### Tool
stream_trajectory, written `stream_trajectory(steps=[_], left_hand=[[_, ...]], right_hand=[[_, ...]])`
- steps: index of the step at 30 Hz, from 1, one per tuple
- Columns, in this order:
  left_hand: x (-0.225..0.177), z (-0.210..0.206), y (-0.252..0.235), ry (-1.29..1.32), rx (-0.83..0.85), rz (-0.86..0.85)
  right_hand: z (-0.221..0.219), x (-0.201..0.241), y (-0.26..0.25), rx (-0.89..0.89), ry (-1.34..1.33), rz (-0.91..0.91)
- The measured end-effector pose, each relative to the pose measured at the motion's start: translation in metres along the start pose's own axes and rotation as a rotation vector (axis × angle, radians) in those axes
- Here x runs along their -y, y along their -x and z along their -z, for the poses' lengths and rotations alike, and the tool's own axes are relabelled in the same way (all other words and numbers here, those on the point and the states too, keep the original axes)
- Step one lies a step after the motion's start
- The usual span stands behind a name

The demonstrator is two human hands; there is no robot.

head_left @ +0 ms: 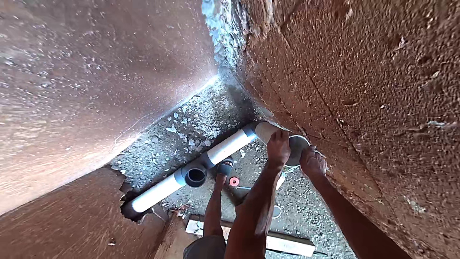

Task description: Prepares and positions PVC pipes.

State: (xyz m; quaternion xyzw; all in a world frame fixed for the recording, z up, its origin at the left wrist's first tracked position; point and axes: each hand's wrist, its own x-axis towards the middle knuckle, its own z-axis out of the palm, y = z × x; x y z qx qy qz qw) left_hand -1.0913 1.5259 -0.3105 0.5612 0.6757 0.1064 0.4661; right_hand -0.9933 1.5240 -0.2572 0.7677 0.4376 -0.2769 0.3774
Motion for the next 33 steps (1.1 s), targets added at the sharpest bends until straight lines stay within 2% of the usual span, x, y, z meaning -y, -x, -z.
stream_trajectory(steps=[12, 19, 33], left_hand=[[0.001, -0.006, -0.004, -0.005, -0.04, -0.009], [-0.006, 0.007, -0.017, 0.01, 0.12, 0.063], [0.017, 0.0, 0.001, 0.098, 0.011, -0.06]], right_hand=[[-0.003, 0.0, -0.009, 0.017, 0.071, 0.003], [0.009, 0.004, -0.013, 0.017, 0.047, -0.001], [-0.011, 0.007, 0.003, -0.098, -0.008, -0.003]])
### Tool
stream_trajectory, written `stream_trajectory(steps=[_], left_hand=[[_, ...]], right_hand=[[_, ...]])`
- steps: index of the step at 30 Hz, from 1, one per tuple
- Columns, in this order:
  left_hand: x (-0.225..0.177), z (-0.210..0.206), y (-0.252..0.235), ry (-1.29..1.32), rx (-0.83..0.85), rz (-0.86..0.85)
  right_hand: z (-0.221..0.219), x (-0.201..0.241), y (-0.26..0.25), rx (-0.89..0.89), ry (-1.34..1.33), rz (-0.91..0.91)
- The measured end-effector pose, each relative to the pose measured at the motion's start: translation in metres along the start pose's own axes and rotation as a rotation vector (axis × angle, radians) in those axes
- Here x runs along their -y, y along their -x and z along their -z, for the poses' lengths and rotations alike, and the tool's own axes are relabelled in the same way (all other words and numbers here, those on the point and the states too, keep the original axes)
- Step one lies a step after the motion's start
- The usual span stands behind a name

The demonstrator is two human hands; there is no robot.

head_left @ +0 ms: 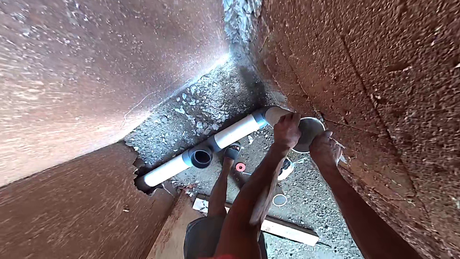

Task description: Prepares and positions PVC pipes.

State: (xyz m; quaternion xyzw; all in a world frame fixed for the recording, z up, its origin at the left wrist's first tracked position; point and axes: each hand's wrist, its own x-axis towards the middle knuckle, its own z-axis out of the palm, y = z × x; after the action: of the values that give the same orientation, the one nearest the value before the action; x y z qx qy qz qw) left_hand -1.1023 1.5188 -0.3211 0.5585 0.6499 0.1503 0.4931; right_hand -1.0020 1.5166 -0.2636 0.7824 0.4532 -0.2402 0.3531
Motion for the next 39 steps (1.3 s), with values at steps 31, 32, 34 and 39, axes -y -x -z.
stream_trajectory(steps=[31, 32, 34, 39], left_hand=[[-0.005, -0.005, -0.002, -0.274, -0.064, -0.047], [-0.005, -0.005, -0.003, -0.267, -0.079, -0.051], [-0.003, -0.008, 0.0, -0.257, -0.086, -0.055], [0.009, -0.012, -0.007, -0.156, -0.132, -0.212]], right_hand=[[-0.063, -0.066, -0.029, -0.135, -0.734, 0.407], [-0.068, -0.07, -0.026, -0.202, -0.776, 0.437], [-0.082, -0.08, -0.017, -0.372, -0.834, 0.495], [-0.077, -0.087, -0.004, -0.964, -0.919, 0.878]])
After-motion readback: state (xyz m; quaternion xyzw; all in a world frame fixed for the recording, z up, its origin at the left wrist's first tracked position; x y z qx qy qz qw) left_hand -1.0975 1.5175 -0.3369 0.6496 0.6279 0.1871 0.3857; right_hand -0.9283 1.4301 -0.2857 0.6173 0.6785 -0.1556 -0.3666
